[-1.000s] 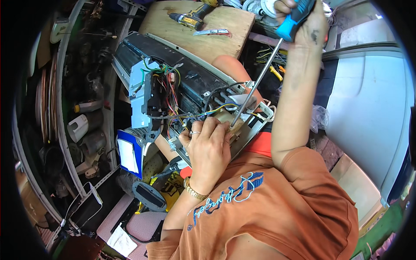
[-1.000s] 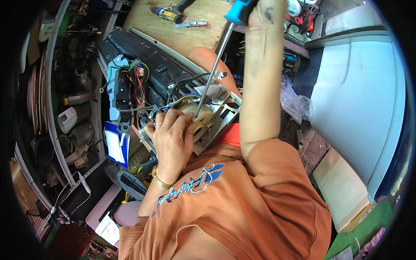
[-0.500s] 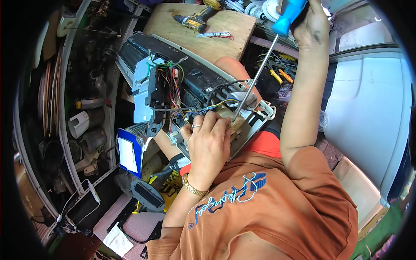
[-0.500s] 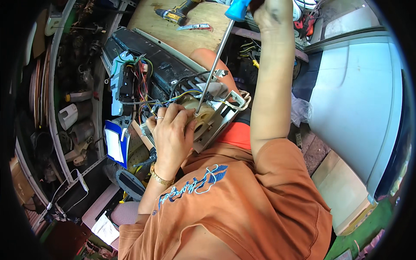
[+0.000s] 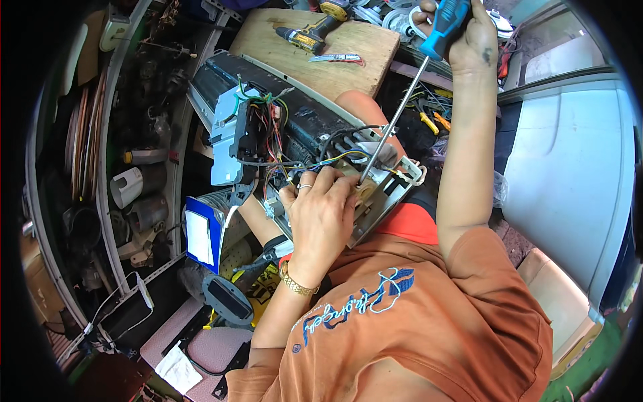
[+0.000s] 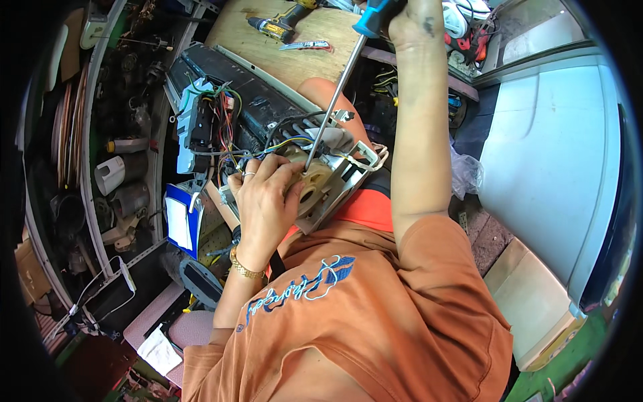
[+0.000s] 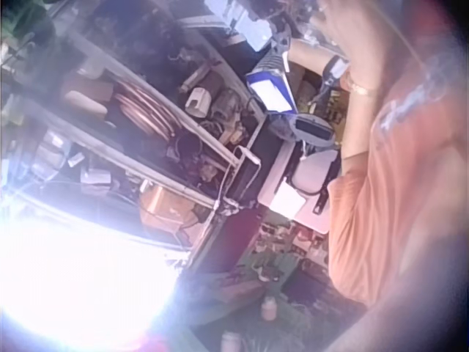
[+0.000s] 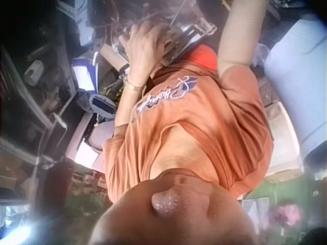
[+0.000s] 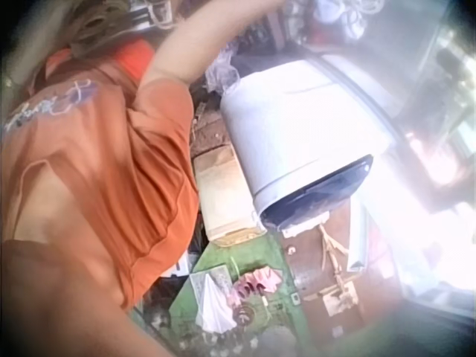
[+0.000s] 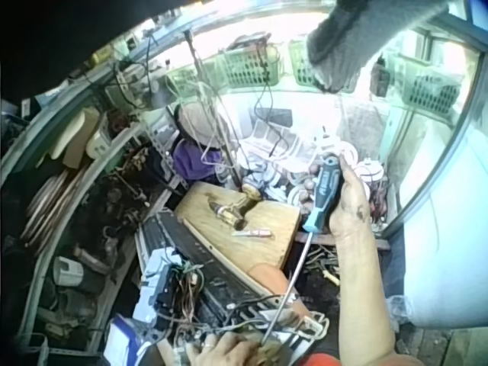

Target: The person disassembles an air conditioning unit by removing screws with a screwdriver and detaching internal components and housing panels by hand.

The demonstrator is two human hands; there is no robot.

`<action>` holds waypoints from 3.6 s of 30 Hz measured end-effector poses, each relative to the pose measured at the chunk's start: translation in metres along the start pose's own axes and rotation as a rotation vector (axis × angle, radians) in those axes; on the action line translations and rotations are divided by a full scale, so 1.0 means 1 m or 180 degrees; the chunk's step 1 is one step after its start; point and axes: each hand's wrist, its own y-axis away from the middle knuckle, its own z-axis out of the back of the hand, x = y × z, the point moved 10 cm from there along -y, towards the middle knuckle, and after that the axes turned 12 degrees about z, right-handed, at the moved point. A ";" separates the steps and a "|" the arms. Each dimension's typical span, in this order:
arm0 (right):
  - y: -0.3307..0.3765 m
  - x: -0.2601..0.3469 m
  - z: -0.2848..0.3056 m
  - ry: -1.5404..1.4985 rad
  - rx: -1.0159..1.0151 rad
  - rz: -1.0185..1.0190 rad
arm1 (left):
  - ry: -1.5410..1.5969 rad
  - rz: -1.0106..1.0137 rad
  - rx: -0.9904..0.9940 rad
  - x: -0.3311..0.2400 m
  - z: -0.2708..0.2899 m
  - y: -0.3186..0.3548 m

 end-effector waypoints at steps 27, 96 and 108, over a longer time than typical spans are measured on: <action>-0.029 -0.015 0.041 0.0515 -0.0583 0.0493 | 0.0103 0.0122 0.1126 0.002 -0.015 -0.030; 0.179 0.169 -0.265 0.1398 0.2104 0.2406 | -0.0282 -0.0668 0.0465 -0.014 -0.043 -0.032; 0.176 0.156 -0.258 0.1762 0.1983 0.2357 | -0.0676 -0.1035 0.0276 -0.035 -0.023 -0.031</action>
